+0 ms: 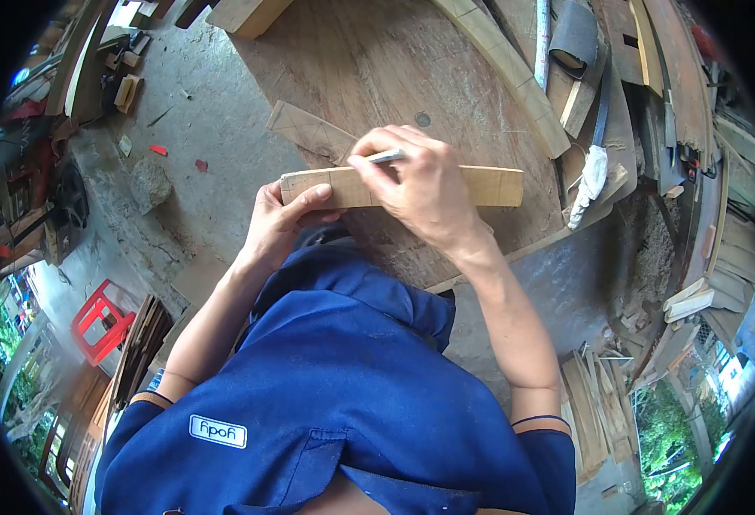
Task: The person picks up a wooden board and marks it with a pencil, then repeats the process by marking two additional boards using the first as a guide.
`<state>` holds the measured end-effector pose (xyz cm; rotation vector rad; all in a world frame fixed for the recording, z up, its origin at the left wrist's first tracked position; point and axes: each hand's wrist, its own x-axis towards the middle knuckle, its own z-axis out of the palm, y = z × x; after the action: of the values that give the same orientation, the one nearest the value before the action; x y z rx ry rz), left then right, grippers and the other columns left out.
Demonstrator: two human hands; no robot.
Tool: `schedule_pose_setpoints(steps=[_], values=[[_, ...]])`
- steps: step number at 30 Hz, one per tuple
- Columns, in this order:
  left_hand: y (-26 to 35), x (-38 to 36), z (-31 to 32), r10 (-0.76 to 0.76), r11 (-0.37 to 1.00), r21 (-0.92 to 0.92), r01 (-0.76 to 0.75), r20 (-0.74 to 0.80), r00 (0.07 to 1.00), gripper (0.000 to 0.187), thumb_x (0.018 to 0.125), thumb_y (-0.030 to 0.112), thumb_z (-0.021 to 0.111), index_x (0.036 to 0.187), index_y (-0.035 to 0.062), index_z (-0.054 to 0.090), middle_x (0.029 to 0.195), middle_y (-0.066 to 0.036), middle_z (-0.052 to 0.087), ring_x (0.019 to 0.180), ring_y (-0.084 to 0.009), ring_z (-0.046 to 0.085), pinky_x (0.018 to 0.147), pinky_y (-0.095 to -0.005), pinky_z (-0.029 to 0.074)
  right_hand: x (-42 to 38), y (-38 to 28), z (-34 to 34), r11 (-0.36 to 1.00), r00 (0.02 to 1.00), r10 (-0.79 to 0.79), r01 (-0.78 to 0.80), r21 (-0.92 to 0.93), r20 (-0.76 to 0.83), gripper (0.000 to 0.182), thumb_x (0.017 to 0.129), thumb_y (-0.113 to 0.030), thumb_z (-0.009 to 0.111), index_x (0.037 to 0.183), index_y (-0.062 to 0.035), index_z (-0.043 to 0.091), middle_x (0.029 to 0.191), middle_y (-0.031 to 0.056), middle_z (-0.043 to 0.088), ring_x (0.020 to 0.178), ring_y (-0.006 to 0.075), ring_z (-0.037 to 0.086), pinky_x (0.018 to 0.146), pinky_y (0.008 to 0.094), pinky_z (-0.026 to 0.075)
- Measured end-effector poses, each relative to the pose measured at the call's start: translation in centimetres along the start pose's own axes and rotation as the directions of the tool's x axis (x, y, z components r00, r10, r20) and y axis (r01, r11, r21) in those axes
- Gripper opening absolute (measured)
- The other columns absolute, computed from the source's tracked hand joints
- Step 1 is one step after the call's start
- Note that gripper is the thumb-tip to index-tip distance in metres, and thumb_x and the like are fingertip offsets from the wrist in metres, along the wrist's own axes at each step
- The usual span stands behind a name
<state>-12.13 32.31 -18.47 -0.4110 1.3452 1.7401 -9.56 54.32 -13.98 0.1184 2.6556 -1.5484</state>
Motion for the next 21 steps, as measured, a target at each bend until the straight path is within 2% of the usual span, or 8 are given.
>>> schedule_pose_setpoints(steps=[1,3,5,8,13,15,17,21], values=[[-0.1,0.0,-0.1,-0.001,1.0,0.005,0.001,0.003,1.0,0.036,0.089,0.019,0.08,0.111,-0.0055,0.066,0.102,-0.014,0.073,0.089,-0.0218,0.073,0.084,-0.0352,0.063,0.3,0.0,0.6,1.0,1.0,0.002,-0.002,0.002,-0.006,0.011,0.09,-0.012,0.071,0.086,-0.0027,0.066,0.087,0.0108,0.07,0.085,0.0276,0.069,0.075,0.0372,0.055],[-0.2,0.0,-0.2,-0.006,1.0,0.011,0.006,0.002,1.0,0.036,0.089,0.019,0.08,0.111,-0.0054,0.066,0.103,-0.014,0.073,0.089,-0.0217,0.073,0.084,-0.035,0.063,0.7,0.2,1.4,0.987,0.988,-0.155,0.155,-0.049,0.007,0.011,0.09,-0.013,0.071,0.087,-0.0033,0.066,0.087,0.0109,0.07,0.085,0.0277,0.069,0.075,0.0374,0.055],[-0.1,0.0,-0.1,-0.002,1.0,0.015,0.002,0.007,1.0,0.036,0.089,0.019,0.08,0.111,-0.0055,0.066,0.103,-0.014,0.073,0.089,-0.0218,0.073,0.084,-0.0352,0.063,0.5,0.4,1.3,0.987,0.989,-0.15,0.15,-0.052,0.004,0.011,0.09,-0.014,0.071,0.088,-0.0041,0.067,0.087,0.0111,0.07,0.085,0.0284,0.068,0.076,0.0379,0.055],[-0.4,-0.1,0.0,0.003,1.0,0.007,-0.003,0.0,1.0,0.036,0.089,0.019,0.079,0.112,-0.0056,0.066,0.103,-0.015,0.073,0.089,-0.022,0.073,0.084,-0.0357,0.063,-0.1,0.4,0.6,0.992,0.992,-0.126,0.126,-0.013,-0.001,0.01,0.091,-0.014,0.07,0.089,-0.0039,0.068,0.088,0.0102,0.071,0.084,0.0266,0.069,0.076,0.0376,0.055],[-0.5,-0.2,0.4,0.009,1.0,-0.001,-0.009,-0.024,1.0,0.036,0.09,0.019,0.079,0.112,-0.0057,0.066,0.103,-0.015,0.073,0.09,-0.0227,0.073,0.084,-0.0363,0.063,-1.4,0.2,-2.9,0.987,0.989,0.15,-0.151,-0.049,-0.022,0.007,0.092,-0.011,0.069,0.089,-0.0039,0.07,0.088,0.0081,0.072,0.082,0.0224,0.07,0.076,0.0372,0.055],[-0.6,-0.1,0.2,0.019,1.0,-0.005,-0.019,-0.007,1.0,0.036,0.089,0.019,0.079,0.112,-0.0056,0.066,0.103,-0.015,0.073,0.091,-0.023,0.073,0.084,-0.0366,0.063,-2.0,1.0,-4.1,0.986,0.991,0.127,-0.13,-0.104,-0.035,0.007,0.091,-0.01,0.069,0.09,-0.0038,0.07,0.088,0.0082,0.072,0.082,0.0221,0.07,0.075,0.0368,0.055],[-0.5,-0.1,0.2,0.015,1.0,-0.009,-0.015,0.008,1.0,0.036,0.09,0.02,0.079,0.111,-0.0054,0.066,0.103,-0.015,0.073,0.09,-0.0226,0.073,0.085,-0.0363,0.063,-2.5,1.6,-4.8,0.958,0.997,0.047,-0.063,-0.281,-0.062,0.007,0.091,-0.01,0.069,0.091,-0.003,0.069,0.089,0.0082,0.072,0.084,0.0215,0.071,0.075,0.0357,0.055],[-0.7,0.1,-0.2,0.004,1.0,0.008,-0.004,0.028,1.0,0.034,0.09,0.02,0.078,0.11,-0.0041,0.067,0.103,-0.014,0.073,0.089,-0.0215,0.073,0.085,-0.0354,0.063,-3.2,1.0,-4.3,0.988,0.975,0.031,-0.064,-0.144,-0.22,0.01,0.093,-0.012,0.07,0.098,-0.0042,0.072,0.093,0.0092,0.072,0.083,0.0241,0.07,0.074,0.0366,0.055]])
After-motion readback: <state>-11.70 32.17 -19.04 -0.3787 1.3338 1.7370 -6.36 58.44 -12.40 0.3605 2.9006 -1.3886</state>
